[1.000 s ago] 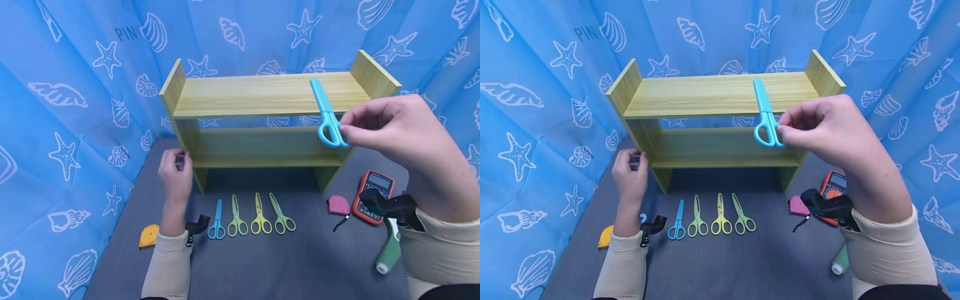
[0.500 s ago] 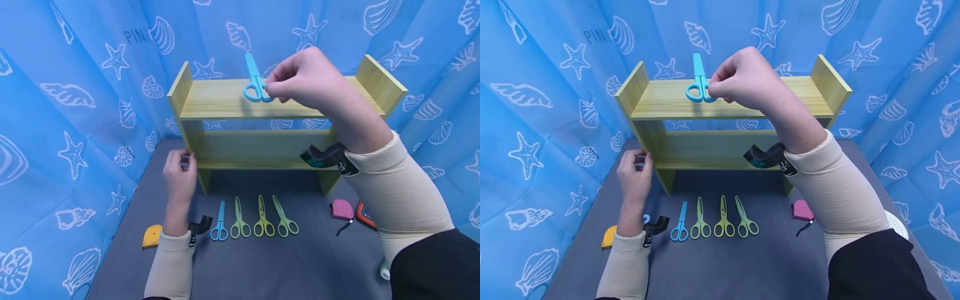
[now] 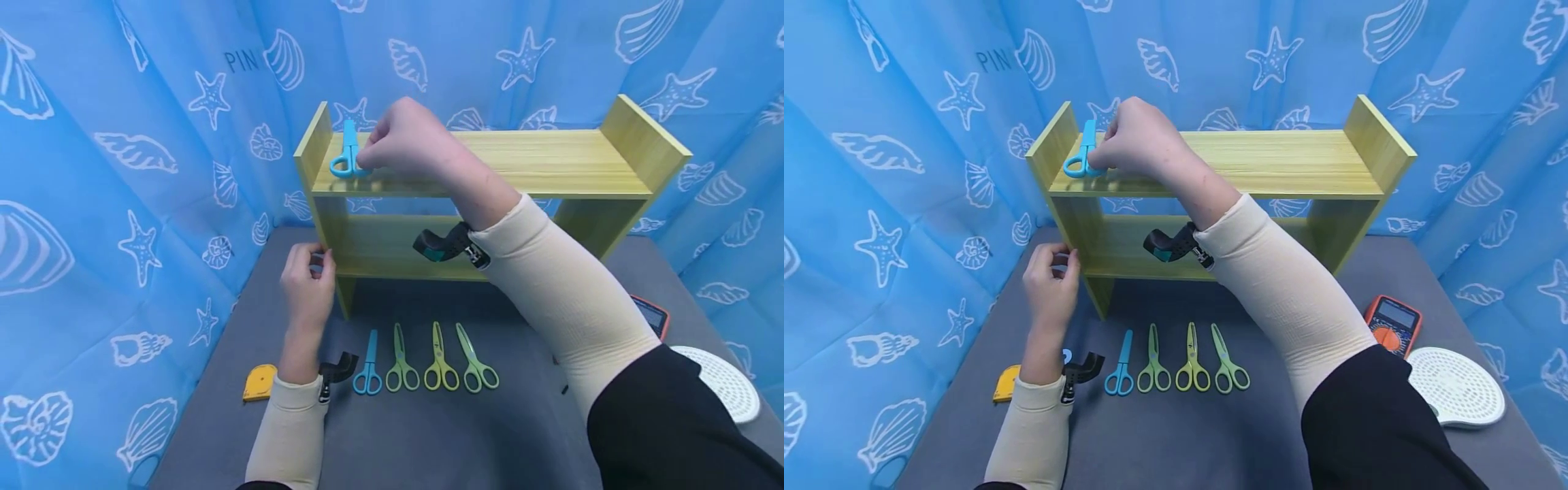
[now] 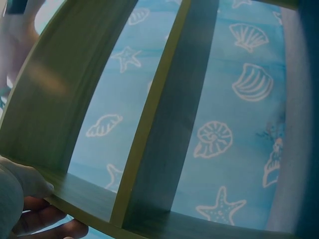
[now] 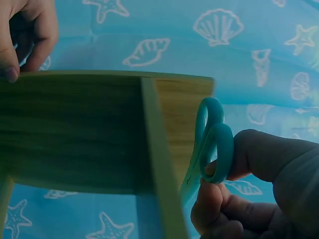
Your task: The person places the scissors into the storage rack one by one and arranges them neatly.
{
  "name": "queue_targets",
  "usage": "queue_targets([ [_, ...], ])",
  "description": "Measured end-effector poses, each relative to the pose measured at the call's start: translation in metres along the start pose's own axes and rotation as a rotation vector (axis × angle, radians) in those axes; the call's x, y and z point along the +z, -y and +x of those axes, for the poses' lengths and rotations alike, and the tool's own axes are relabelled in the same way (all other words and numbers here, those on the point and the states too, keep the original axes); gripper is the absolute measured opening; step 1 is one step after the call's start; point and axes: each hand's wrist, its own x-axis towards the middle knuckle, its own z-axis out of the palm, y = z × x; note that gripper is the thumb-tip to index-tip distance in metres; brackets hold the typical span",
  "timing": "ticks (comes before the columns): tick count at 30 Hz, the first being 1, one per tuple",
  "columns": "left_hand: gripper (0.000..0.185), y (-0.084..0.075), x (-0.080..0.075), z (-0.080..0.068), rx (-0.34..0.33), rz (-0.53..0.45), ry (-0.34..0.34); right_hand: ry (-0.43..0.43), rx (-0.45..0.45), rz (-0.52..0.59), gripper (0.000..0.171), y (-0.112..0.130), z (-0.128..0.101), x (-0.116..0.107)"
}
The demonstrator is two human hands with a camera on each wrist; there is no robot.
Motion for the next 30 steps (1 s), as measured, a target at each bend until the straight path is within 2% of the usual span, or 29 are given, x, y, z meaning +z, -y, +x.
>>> queue_targets([
  [5,0.007,-0.003,0.002,-0.001,0.013,0.001,-0.008,-0.021,0.013,-0.099,0.032,0.004,0.010,0.014],
  [8,0.007,-0.003,0.002,-0.002,0.007,-0.011,-0.011,-0.030,0.036,-0.154,0.035,0.006,0.013,0.020],
  [13,0.007,-0.003,0.002,-0.003,0.002,-0.022,0.000,-0.024,0.034,-0.129,0.037,0.003,0.008,0.022],
  [18,0.007,-0.003,0.001,-0.003,0.005,-0.014,0.013,-0.058,0.033,-0.050,0.024,-0.002,-0.012,0.009],
  [20,0.007,-0.002,0.001,-0.003,0.012,-0.013,0.011,-0.079,0.028,-0.035,0.024,-0.004,-0.023,0.003],
  [23,0.006,-0.001,0.000,-0.002,0.023,-0.012,0.006,-0.117,-0.023,-0.034,0.026,-0.008,-0.039,-0.004],
  [30,0.009,0.000,-0.001,0.000,0.028,-0.007,0.011,-0.238,-0.142,-0.003,0.018,-0.022,-0.085,-0.010],
])
